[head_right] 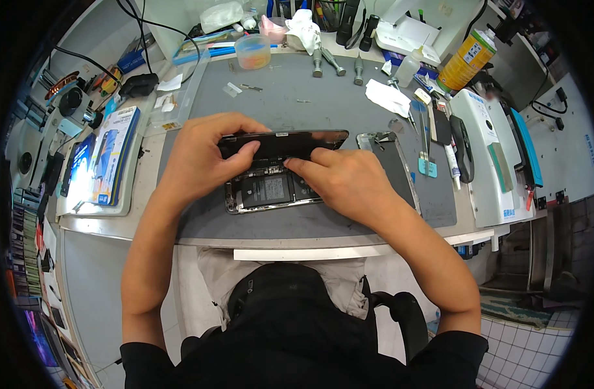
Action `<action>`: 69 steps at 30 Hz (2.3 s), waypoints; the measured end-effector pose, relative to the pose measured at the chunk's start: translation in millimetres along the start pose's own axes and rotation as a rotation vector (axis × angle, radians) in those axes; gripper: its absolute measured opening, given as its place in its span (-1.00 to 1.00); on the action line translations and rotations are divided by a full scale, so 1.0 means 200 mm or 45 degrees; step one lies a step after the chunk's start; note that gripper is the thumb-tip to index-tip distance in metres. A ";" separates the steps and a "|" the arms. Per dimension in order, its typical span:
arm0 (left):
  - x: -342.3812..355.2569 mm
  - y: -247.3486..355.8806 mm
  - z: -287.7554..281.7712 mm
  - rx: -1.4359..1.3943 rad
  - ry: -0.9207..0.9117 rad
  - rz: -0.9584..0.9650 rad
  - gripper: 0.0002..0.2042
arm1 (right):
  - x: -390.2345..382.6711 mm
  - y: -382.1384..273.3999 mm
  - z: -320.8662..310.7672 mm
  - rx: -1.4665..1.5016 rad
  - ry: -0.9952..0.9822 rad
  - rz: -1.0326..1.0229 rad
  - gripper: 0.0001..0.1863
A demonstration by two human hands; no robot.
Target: The person disassembles a smartphone, removes the battery, and retrieves a replacement screen from a shelf. They then apply adhesive to the phone's frame and use a plastic tool to spread it along the edges.
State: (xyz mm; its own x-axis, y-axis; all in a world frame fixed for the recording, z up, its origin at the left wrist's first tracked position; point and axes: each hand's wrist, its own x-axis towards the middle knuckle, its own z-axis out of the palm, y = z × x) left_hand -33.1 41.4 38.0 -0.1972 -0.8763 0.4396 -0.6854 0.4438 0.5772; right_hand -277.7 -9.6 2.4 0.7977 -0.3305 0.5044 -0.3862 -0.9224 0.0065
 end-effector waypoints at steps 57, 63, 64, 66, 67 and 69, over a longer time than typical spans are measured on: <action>-0.08 -0.10 -0.07 -0.096 0.055 -0.067 -0.83 | 0.08 -0.04 0.03 -0.044 -0.146 -0.107 -0.56; -0.07 -0.12 -0.06 -0.169 0.090 -0.109 -0.82 | 0.08 -0.01 0.00 -0.094 -0.107 -0.076 -0.58; -0.07 -0.12 -0.05 -0.196 0.110 -0.111 -0.81 | 0.08 -0.01 -0.01 -0.100 -0.100 -0.075 -0.59; -0.07 -0.13 -0.04 -0.200 0.120 -0.084 -0.81 | 0.07 -0.01 -0.02 -0.105 -0.089 -0.070 -0.60; -0.06 -0.13 -0.04 -0.200 0.124 -0.071 -0.81 | 0.07 -0.01 -0.02 -0.103 -0.083 -0.066 -0.60; -0.06 -0.13 -0.04 -0.269 0.091 -0.125 -0.81 | 0.07 -0.01 -0.04 -0.093 -0.059 -0.047 -0.60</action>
State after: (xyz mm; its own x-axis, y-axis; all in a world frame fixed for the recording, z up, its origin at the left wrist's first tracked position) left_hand -7.4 41.6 24.3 -0.0821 -0.9049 0.4176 -0.5358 0.3934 0.7471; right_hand -269.6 -10.7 15.2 0.8318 -0.3069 0.4625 -0.3877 -0.9176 0.0883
